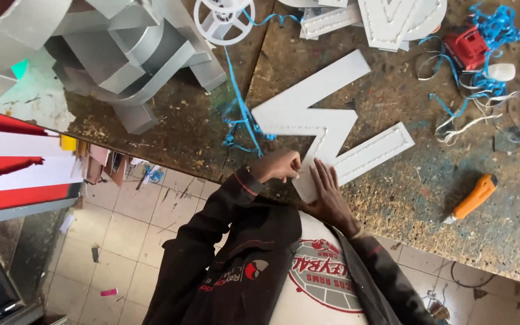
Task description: The person assembles a white letter 'M' by attaching a blue LED strip to its edges. They unroll the strip from a spool, align it along the letter's contours, and press it down to secure it. The person also handles a separate white rectangular piece, attaching the LED strip to it as well.
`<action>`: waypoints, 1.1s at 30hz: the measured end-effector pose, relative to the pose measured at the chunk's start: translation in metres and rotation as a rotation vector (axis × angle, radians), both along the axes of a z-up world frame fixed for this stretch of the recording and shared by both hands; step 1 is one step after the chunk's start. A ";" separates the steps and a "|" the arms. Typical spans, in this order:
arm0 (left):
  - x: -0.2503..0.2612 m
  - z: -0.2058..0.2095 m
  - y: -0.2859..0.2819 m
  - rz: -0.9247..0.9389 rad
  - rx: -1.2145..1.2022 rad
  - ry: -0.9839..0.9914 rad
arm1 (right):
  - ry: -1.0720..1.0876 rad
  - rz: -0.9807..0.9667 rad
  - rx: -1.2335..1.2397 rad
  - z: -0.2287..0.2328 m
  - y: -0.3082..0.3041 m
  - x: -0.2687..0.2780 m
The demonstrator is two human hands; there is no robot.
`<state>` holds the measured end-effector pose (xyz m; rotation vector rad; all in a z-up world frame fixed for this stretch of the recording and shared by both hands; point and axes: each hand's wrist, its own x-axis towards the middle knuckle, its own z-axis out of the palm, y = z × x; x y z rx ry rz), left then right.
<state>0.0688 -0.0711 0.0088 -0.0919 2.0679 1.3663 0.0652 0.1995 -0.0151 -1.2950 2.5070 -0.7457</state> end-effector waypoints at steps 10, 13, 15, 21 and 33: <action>0.026 0.022 -0.021 -0.184 -0.218 0.025 | -0.117 -0.131 0.341 0.019 0.159 -0.053; 0.039 0.053 -0.046 -0.163 -0.372 0.121 | -0.019 -0.216 0.223 0.037 0.179 -0.077; 0.049 0.049 -0.063 -0.163 -0.498 0.166 | -0.021 -0.328 0.067 0.051 0.182 -0.081; 0.087 0.020 -0.102 -0.113 -0.599 -0.261 | -0.014 -0.537 0.008 0.037 0.175 -0.105; -0.007 0.152 -0.006 0.396 -0.389 0.090 | 0.120 -0.882 -0.607 -0.017 0.160 -0.123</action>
